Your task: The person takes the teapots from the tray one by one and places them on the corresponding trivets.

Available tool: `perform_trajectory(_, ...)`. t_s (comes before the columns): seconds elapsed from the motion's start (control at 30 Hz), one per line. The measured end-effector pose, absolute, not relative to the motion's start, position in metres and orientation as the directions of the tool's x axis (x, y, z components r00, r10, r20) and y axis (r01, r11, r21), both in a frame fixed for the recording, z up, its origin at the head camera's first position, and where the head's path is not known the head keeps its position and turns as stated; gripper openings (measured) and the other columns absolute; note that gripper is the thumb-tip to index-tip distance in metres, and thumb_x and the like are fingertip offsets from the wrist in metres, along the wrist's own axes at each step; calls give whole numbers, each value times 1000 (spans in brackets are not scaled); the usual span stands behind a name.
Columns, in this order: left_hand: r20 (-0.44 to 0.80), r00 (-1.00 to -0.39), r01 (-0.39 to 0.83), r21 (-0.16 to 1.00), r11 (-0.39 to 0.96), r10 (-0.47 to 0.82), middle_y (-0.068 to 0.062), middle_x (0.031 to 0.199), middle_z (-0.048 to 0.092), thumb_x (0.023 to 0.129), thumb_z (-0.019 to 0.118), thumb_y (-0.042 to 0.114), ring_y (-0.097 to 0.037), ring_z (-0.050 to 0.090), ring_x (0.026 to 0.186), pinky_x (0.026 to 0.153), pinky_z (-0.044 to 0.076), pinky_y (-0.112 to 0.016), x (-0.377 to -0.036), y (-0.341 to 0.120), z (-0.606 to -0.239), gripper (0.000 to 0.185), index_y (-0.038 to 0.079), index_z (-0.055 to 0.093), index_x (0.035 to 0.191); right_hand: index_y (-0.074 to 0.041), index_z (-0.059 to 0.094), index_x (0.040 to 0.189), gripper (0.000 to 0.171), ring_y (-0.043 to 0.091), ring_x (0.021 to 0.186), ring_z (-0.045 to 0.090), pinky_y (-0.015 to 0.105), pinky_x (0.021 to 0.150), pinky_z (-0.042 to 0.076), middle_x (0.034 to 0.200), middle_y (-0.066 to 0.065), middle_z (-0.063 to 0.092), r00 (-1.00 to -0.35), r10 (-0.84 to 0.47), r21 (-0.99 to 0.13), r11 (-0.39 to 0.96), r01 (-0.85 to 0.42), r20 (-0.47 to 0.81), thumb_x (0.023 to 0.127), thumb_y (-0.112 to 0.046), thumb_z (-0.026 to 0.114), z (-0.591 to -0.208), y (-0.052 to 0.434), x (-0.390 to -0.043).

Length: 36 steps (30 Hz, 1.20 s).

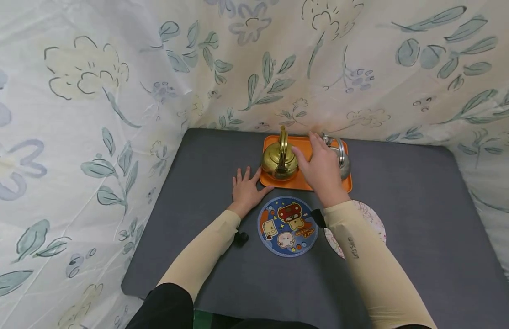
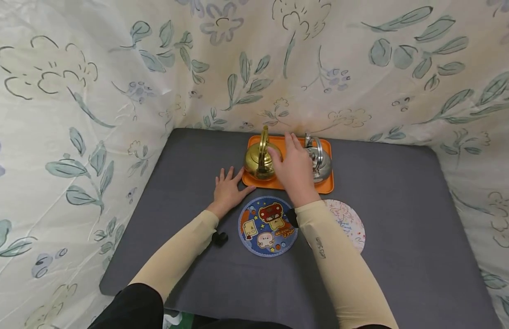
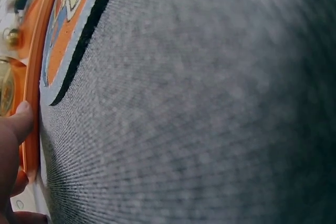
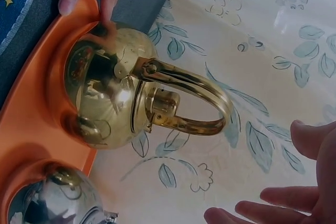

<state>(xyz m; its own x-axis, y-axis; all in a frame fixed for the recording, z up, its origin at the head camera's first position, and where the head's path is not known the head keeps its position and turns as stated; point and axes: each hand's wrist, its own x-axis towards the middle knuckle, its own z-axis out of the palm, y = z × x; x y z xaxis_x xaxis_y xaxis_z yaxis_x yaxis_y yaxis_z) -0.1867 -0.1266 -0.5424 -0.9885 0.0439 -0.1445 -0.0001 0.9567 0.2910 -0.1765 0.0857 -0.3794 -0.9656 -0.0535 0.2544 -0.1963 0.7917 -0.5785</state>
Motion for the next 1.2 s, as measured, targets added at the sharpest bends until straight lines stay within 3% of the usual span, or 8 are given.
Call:
perform_trajectory(0.13,-144,-989,1,292,956,45,-12,168,22,88,48,80,-44,9,155,122,15,-61,-186,-128,-543,88,37,24,161,5,37,153,80,48,137,45,57,110,41,154,26,42,-973,-45,-581,795,-172,227,101,-52,55,-381,81,-181)
perform_trajectory(0.43,-125,-991,2,290,957,40,-12,168,23,88,49,80,-44,9,155,122,15,-61,-186,-128,-548,88,37,25,161,9,38,151,80,46,133,50,55,108,44,151,29,44,-978,-58,-595,786,-168,200,101,-52,54,-387,67,-189)
perform_trajectory(0.57,-128,-991,-3,290,957,36,-11,168,22,88,49,80,-43,8,155,123,14,-61,-185,-128,-549,87,38,25,161,8,38,152,82,46,89,69,52,80,58,111,35,68,-981,-45,-561,815,-145,189,101,-55,52,-391,61,-192)
perform_trajectory(0.67,-129,-991,-5,292,957,34,-11,168,22,88,49,79,-43,8,155,123,14,-60,-185,-127,-549,87,38,24,161,7,37,153,84,40,54,59,45,53,51,71,28,64,-984,-38,-547,827,-129,175,101,-58,50,-393,57,-195)
perform_trajectory(0.77,-124,-992,-5,297,955,34,-11,168,22,88,50,79,-43,9,155,123,14,-60,-184,-127,-549,87,38,25,160,7,36,153,85,33,43,50,37,43,41,58,20,57,-988,-40,-545,830,-117,151,101,-59,49,-395,52,-197)
perform_trajectory(0.93,-114,-993,0,287,958,35,-10,168,23,88,48,80,-43,10,155,123,15,-60,-183,-128,-551,87,38,25,161,8,37,152,88,24,38,41,31,40,34,59,19,57,-991,-29,-555,826,-97,130,100,-62,47,-399,47,-200)
perform_trajectory(1.07,-112,-993,6,291,957,40,-11,168,23,88,48,80,-43,9,155,123,14,-60,-183,-128,-552,87,37,25,161,6,41,151,87,28,45,51,33,42,38,97,33,70,-993,-8,-587,806,-76,118,99,-64,47,-403,44,-203)
perform_trajectory(1.2,-110,-993,7,292,956,41,-10,168,23,88,49,79,-43,9,155,123,14,-60,-182,-130,-552,87,37,25,161,6,45,148,85,38,63,64,41,53,50,127,35,63,-993,4,-616,784,-72,121,99,-63,49,-407,40,-205)
